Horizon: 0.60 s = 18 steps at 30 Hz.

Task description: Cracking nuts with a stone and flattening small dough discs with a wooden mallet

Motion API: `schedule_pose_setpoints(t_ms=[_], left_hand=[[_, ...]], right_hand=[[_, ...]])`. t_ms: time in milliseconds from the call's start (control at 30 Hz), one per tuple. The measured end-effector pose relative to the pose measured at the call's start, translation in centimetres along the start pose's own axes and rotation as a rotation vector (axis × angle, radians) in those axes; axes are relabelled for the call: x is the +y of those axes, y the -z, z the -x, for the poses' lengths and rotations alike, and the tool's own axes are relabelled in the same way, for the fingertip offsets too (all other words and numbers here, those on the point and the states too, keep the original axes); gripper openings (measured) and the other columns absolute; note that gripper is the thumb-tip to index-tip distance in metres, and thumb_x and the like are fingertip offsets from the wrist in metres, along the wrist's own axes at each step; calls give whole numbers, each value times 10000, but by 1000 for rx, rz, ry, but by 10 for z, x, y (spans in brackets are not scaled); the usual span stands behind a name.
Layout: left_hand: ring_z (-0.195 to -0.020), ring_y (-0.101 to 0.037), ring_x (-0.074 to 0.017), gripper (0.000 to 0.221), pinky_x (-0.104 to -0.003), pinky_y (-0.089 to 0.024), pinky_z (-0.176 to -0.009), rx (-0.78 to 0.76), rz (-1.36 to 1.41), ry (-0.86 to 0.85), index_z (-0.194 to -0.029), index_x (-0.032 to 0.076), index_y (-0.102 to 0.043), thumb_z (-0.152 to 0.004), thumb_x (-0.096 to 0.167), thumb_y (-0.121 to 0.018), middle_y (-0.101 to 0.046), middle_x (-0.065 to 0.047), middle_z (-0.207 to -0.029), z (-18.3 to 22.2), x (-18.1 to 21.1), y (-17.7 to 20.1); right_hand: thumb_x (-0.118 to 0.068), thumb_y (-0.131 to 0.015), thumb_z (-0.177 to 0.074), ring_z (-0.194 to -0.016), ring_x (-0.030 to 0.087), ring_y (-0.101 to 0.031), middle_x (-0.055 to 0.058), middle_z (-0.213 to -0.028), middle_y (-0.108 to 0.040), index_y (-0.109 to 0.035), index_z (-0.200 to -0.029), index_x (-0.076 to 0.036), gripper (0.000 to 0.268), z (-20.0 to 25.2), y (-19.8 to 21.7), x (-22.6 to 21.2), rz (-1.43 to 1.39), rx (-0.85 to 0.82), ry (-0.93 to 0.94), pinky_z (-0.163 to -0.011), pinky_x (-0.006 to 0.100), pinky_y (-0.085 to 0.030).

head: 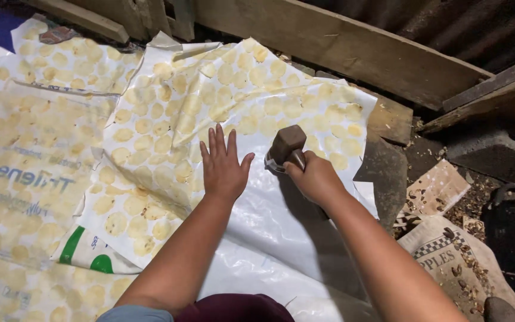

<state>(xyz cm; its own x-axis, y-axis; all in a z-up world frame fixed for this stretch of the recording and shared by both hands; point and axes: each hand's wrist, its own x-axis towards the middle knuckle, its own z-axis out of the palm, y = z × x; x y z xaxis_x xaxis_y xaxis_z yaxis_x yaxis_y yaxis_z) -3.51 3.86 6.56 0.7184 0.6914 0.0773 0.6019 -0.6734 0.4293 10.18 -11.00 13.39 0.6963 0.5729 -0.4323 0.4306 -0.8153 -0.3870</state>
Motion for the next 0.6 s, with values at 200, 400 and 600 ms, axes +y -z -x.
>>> schedule_pose_setpoints(t_ms=[200, 400, 600], left_hand=[[-1594, -133, -370, 700, -590, -32, -1262, -86, -50, 60, -1589, 59, -347, -1080, 536, -407, -220, -245, -1689, -1, -4, -10], [-1608, -49, -316, 774, -581, 12, -1268, -192, -113, 72, -1638, 112, -218, -1057, 617, -301, -115, -188, -1724, -9, -10, -14], [-1590, -102, -384, 758, -583, -84, -1264, -189, -168, -16, -1627, 65, -242, -1056, 550, -355, -165, -240, -1699, 5, 21, -19]], right_hand=[[-413, -592, -961, -974, 524, -682, 301, -934, -689, -570, -1099, -17, 419, 22, 7, -6, -119, 205, 73, -792, 605, -557], [-490, -534, -970, -1052, 499, -684, 310, -1025, -696, -549, -1277, 10, 587, 9, -19, 14, -82, 76, 27, -863, 587, -570], [-572, -594, -950, -1079, 488, -673, 295, -1018, -705, -625, -1147, -22, 585, 10, 20, 62, -153, 223, -119, -855, 577, -556]])
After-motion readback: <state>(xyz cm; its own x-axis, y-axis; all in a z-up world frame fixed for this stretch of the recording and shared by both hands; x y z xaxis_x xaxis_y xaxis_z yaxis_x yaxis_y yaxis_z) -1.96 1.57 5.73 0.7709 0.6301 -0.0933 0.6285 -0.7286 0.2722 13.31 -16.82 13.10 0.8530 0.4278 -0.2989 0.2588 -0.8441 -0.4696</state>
